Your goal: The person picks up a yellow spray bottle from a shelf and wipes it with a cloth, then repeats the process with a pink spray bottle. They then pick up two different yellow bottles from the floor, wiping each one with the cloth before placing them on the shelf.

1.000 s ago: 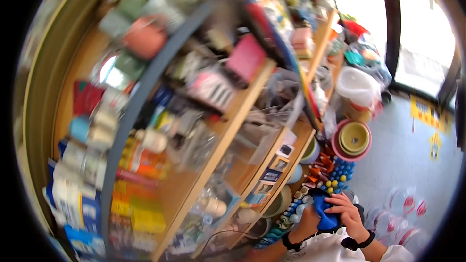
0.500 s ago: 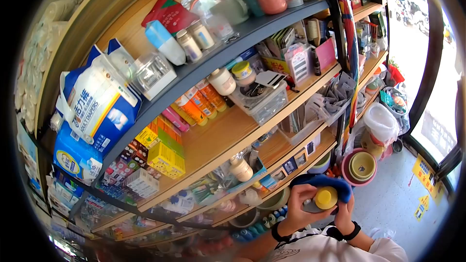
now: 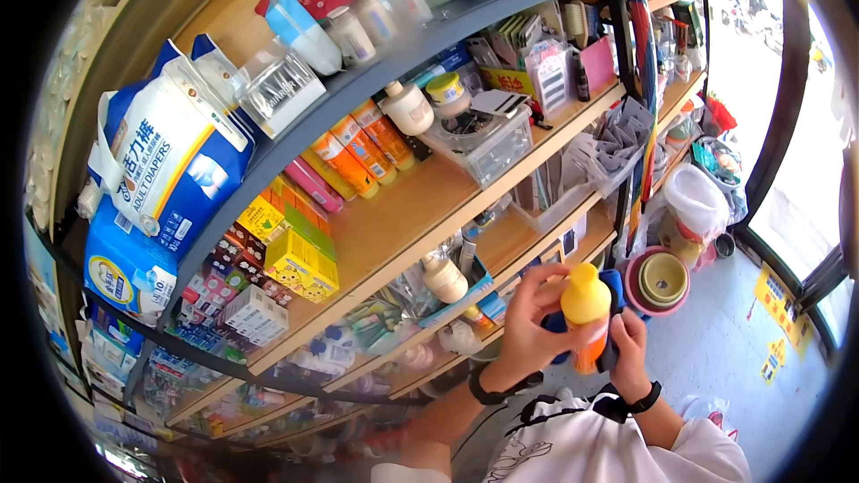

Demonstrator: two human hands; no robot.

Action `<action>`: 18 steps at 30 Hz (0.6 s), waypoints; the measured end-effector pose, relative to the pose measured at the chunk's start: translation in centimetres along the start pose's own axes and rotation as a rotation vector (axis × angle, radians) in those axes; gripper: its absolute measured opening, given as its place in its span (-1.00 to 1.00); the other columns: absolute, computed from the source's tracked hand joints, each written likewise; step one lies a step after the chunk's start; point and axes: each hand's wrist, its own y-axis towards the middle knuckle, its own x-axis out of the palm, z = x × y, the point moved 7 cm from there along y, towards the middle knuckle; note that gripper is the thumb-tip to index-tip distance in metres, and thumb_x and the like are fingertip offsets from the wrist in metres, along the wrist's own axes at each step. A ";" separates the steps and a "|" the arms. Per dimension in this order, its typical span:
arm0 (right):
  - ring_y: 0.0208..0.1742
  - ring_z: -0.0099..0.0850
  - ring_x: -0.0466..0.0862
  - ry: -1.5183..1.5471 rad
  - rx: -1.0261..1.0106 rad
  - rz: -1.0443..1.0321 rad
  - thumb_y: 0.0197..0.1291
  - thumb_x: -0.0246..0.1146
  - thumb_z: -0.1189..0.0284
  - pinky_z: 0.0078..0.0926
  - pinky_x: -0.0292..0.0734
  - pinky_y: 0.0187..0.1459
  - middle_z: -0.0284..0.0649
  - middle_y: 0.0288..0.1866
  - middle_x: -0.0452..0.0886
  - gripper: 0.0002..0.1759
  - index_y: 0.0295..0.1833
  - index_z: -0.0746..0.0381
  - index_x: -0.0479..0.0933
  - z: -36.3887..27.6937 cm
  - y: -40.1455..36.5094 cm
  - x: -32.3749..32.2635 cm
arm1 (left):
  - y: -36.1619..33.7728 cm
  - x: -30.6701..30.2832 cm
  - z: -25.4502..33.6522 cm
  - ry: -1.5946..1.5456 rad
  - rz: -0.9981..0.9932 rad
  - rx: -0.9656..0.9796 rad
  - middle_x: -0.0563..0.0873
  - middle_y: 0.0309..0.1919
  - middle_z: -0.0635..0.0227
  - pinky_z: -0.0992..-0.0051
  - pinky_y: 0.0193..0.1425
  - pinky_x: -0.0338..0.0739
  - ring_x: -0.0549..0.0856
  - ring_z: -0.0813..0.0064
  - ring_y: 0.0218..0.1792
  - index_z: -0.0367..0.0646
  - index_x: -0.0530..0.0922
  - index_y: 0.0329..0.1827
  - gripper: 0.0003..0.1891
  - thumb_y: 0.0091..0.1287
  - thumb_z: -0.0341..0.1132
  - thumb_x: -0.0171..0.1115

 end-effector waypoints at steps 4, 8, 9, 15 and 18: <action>0.07 -0.39 0.62 0.254 -0.167 0.169 0.41 0.14 0.36 -0.37 0.45 0.24 -0.20 0.14 0.60 -0.58 0.30 0.30 0.44 -5.5 -1.6 -0.6 | 0.9 -1.3 0.3 0.016 0.029 0.077 0.70 0.06 0.04 0.33 0.20 0.64 0.73 0.30 0.07 -0.23 0.25 0.31 -0.19 0.01 -0.58 0.57; -0.17 -0.02 0.72 0.346 -0.218 -0.494 0.18 0.30 0.39 -0.08 0.64 -0.15 0.17 -0.07 0.67 -0.77 -0.18 0.36 0.65 -10.5 -3.8 2.2 | 1.2 -1.2 -0.5 0.102 0.018 0.105 0.70 0.05 0.05 0.34 0.16 0.67 0.74 0.30 0.06 -0.22 0.25 0.31 -0.18 0.00 -0.58 0.57; -0.18 -0.06 0.70 0.288 -0.194 -0.623 0.21 0.30 0.36 -0.13 0.60 -0.17 0.13 -0.10 0.66 -0.77 -0.27 0.35 0.65 -11.5 -3.6 3.9 | 1.1 -1.0 -0.8 0.078 0.024 0.091 0.70 0.05 0.04 0.34 0.15 0.68 0.74 0.29 0.03 -0.22 0.26 0.30 -0.18 -0.01 -0.59 0.57; -0.27 -0.33 0.42 -0.847 -0.699 0.182 -0.05 0.52 0.41 -0.42 0.33 -0.26 -0.25 -0.32 0.40 -0.71 -0.17 0.23 0.71 -14.8 -1.8 5.7 | 0.1 -0.5 -1.4 -0.147 0.120 0.002 0.73 0.04 0.01 0.34 0.17 0.65 0.74 0.30 0.07 -0.24 0.27 0.34 -0.20 0.04 -0.61 0.55; -0.45 -0.46 0.37 -0.772 -0.819 0.415 -0.14 0.58 0.50 -0.55 0.26 -0.44 -0.30 -0.40 0.36 -0.50 0.02 0.24 0.68 -15.0 -2.4 5.6 | 0.0 0.1 -1.8 -0.203 0.118 -0.001 0.72 0.04 -0.01 0.34 0.17 0.65 0.74 0.27 0.06 -0.25 0.25 0.37 -0.22 0.10 -0.62 0.49</action>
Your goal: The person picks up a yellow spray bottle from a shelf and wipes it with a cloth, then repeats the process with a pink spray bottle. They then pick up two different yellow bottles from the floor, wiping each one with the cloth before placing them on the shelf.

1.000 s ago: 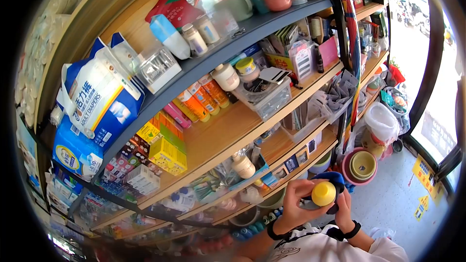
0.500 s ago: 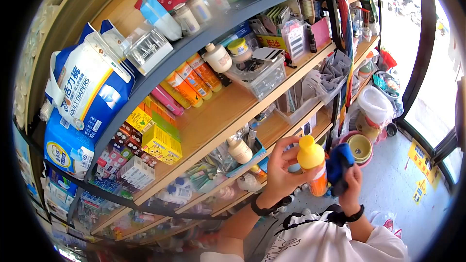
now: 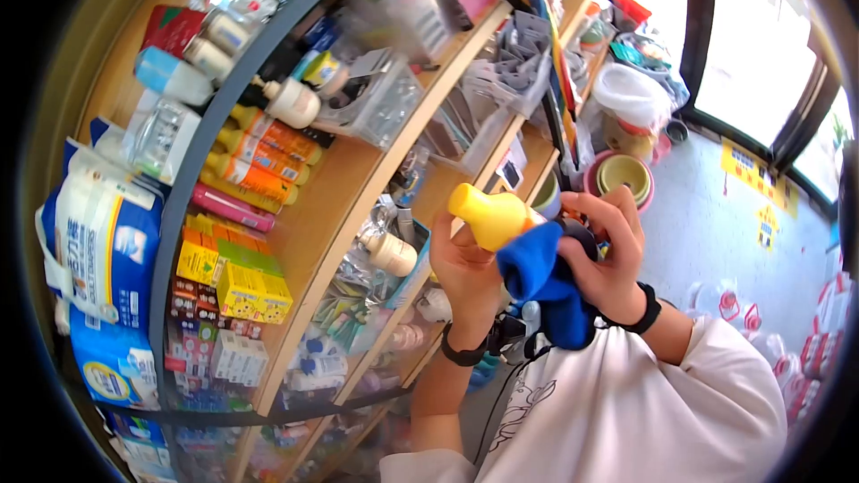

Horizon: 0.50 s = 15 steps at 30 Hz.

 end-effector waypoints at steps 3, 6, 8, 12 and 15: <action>-0.55 -0.48 0.37 -0.060 -0.029 0.028 -0.08 0.53 0.57 -0.54 0.24 -0.49 -0.31 -0.49 0.35 -0.54 0.02 0.28 0.65 1.0 -1.0 -0.1 | 0.2 0.7 -0.1 -0.042 0.064 -0.017 0.70 0.07 -0.04 0.36 0.18 0.64 0.73 0.27 0.08 -0.26 0.23 0.39 -0.24 0.14 -0.65 0.44; -0.63 -0.42 0.37 -0.127 -0.062 0.111 0.01 0.44 0.63 -0.49 0.25 -0.53 -0.27 -0.55 0.39 -0.67 -0.04 0.29 0.65 2.4 -1.9 0.0 | 0.1 0.8 -0.6 0.014 0.006 0.013 0.68 0.12 -0.07 0.38 0.19 0.63 0.71 0.30 0.09 -0.26 0.21 0.40 -0.24 0.15 -0.68 0.41; -0.61 -0.36 0.42 -0.145 -0.019 0.045 0.06 0.35 0.68 -0.44 0.28 -0.54 -0.22 -0.53 0.44 -0.72 -0.07 0.30 0.63 2.3 -1.0 0.2 | 0.2 1.2 -1.1 -0.004 0.008 0.038 0.67 0.11 -0.07 0.38 0.21 0.62 0.71 0.28 0.09 -0.26 0.21 0.40 -0.24 0.15 -0.68 0.41; -0.07 -0.09 0.58 -0.229 0.119 -0.156 0.28 0.22 0.43 -0.29 0.45 -0.02 -0.02 -0.08 0.60 -0.72 0.03 0.36 0.58 3.1 -2.1 0.8 | 0.2 1.4 -1.3 0.085 0.004 0.007 0.65 0.14 -0.04 0.36 0.22 0.62 0.69 0.28 0.13 -0.27 0.21 0.38 -0.22 0.10 -0.67 0.44; 0.18 -0.04 0.50 0.199 0.428 -0.298 0.46 0.02 0.29 -0.25 0.31 0.25 0.03 0.18 0.51 -0.59 0.17 0.38 0.49 6.0 -4.2 2.4 | -0.3 1.8 -1.7 0.100 -0.027 0.021 0.64 0.16 0.00 0.36 0.23 0.61 0.68 0.29 0.13 -0.35 0.26 0.39 -0.21 0.08 -0.66 0.47</action>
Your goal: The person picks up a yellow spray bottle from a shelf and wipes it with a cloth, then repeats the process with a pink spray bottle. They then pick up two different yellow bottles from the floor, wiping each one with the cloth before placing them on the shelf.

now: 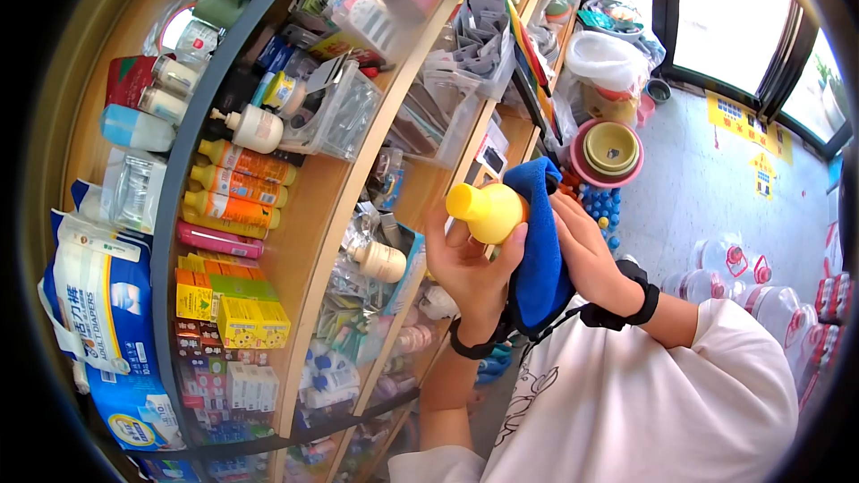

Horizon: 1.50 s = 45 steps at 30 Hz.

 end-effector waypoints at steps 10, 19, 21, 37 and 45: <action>0.09 -0.12 0.48 -0.273 -0.313 0.398 0.25 0.24 0.42 -0.35 0.39 0.16 -0.01 0.02 0.52 -0.50 0.29 0.35 0.44 0.2 -0.9 -0.5 | -0.4 2.2 -3.2 0.087 -0.144 -0.097 0.69 0.06 0.15 0.44 0.17 0.63 0.71 0.44 0.03 -0.47 0.51 0.25 -0.42 0.12 -0.61 0.49; -0.05 0.09 0.63 -0.292 -0.382 0.254 -0.06 0.46 0.36 -0.15 0.57 -0.03 0.10 0.04 0.56 -0.20 0.32 0.38 0.34 4.1 -2.7 0.4 | 1.1 2.7 -1.3 0.110 -0.155 -0.083 0.70 0.05 0.14 0.45 0.17 0.64 0.71 0.40 0.04 -0.52 0.46 0.28 -0.35 0.10 -0.57 0.53; 0.01 0.09 0.66 -0.198 -0.275 0.228 -0.10 0.51 0.31 -0.17 0.58 0.04 0.10 0.07 0.59 -0.17 0.31 0.36 0.36 5.0 -2.3 0.2 | 0.9 2.7 -1.6 0.097 -0.162 -0.085 0.70 0.05 0.16 0.45 0.17 0.64 0.71 0.42 0.04 -0.51 0.45 0.30 -0.33 0.10 -0.56 0.53; -0.06 0.07 0.61 -0.142 -0.235 -0.060 -0.28 0.59 0.26 -0.18 0.56 -0.07 0.04 -0.04 0.56 -0.18 0.13 0.30 0.40 7.1 -3.6 1.5 | -2.5 -1.4 -1.7 0.120 -0.058 -0.065 0.65 0.15 0.05 0.36 0.30 0.51 0.65 0.35 0.15 -0.41 0.45 0.29 -0.37 0.09 -0.53 0.44; -0.01 0.02 0.67 0.041 -0.067 -0.282 -0.29 0.56 0.30 -0.24 0.59 0.02 0.01 -0.02 0.64 -0.11 0.26 0.29 0.40 6.7 -4.3 3.0 | -3.4 -3.7 -2.7 0.109 -0.247 0.008 0.64 0.09 0.01 0.19 0.34 0.46 0.64 0.24 0.14 -0.20 0.43 0.31 -0.24 0.00 -0.29 0.59</action>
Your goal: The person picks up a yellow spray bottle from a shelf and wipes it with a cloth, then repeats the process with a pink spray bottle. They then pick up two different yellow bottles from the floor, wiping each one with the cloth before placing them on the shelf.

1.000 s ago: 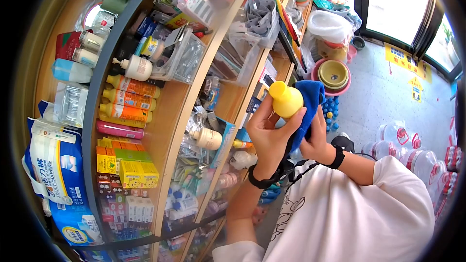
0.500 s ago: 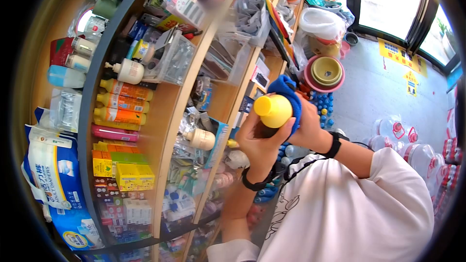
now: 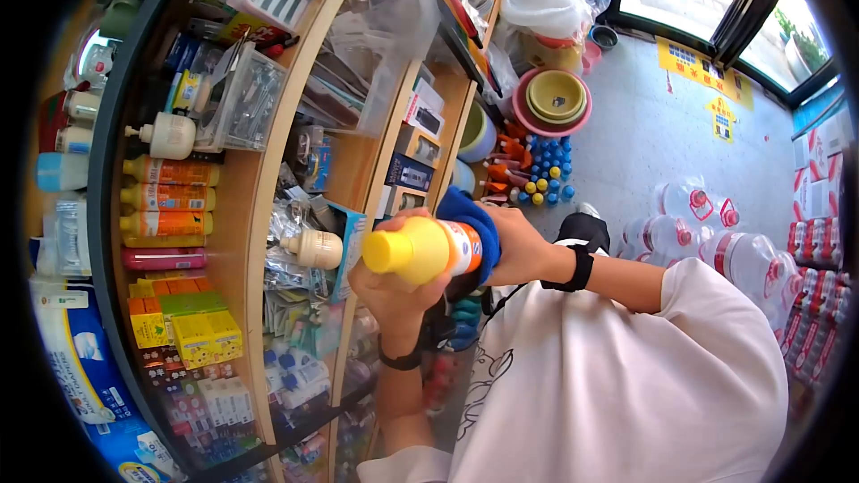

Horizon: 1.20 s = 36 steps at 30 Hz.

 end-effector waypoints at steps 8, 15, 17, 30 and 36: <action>-0.02 -0.10 0.72 0.315 -0.053 -0.166 -0.22 0.60 0.21 -0.32 0.62 0.01 0.00 0.01 0.68 -0.02 0.36 0.30 0.35 -1.6 1.4 2.3 | -0.8 -1.0 0.4 0.135 -0.081 -0.056 0.64 0.05 0.00 0.19 0.29 0.47 0.65 0.20 0.07 -0.18 0.43 0.28 -0.18 -0.07 -0.14 0.64; -0.20 -0.42 0.65 0.450 0.190 -0.382 -0.20 0.48 0.37 -0.44 0.59 0.01 -0.14 -0.11 0.66 -0.01 0.45 0.31 0.29 3.4 -0.8 4.2 | -0.4 -2.7 0.3 -0.036 0.147 -0.091 0.62 0.04 -0.03 0.22 0.27 0.49 0.65 0.19 0.06 -0.23 0.33 0.35 -0.08 -0.01 0.02 0.60; -0.22 -0.42 0.65 0.547 0.201 -0.319 -0.19 0.47 0.41 -0.45 0.60 -0.03 -0.17 -0.11 0.68 -0.04 0.44 0.30 0.31 2.7 -1.1 4.3 | -0.2 -2.6 -0.1 -0.057 0.128 -0.113 0.60 0.07 -0.04 0.23 0.27 0.49 0.64 0.18 0.08 -0.23 0.31 0.36 -0.08 0.00 0.00 0.59; -0.19 -0.28 0.74 0.362 0.393 0.045 0.17 0.37 0.20 -0.41 0.61 -0.15 -0.06 -0.12 0.71 -0.46 0.16 0.32 0.51 2.0 -2.0 4.2 | -3.8 -2.3 -2.6 -0.146 0.457 -0.025 0.55 -0.04 0.12 0.27 0.18 0.50 0.59 0.31 -0.06 -0.21 0.16 0.40 -0.32 0.40 -0.03 0.25; -0.22 -0.50 0.74 1.149 1.100 0.119 0.41 0.15 -0.01 -0.58 0.68 -0.34 -0.25 -0.19 0.73 -0.54 0.11 0.14 0.56 3.6 -2.4 7.5 | -3.8 -1.7 -2.0 0.083 0.453 0.166 0.56 -0.02 0.08 0.24 0.09 0.54 0.59 0.28 -0.10 -0.24 0.15 0.41 -0.12 0.28 0.21 0.31</action>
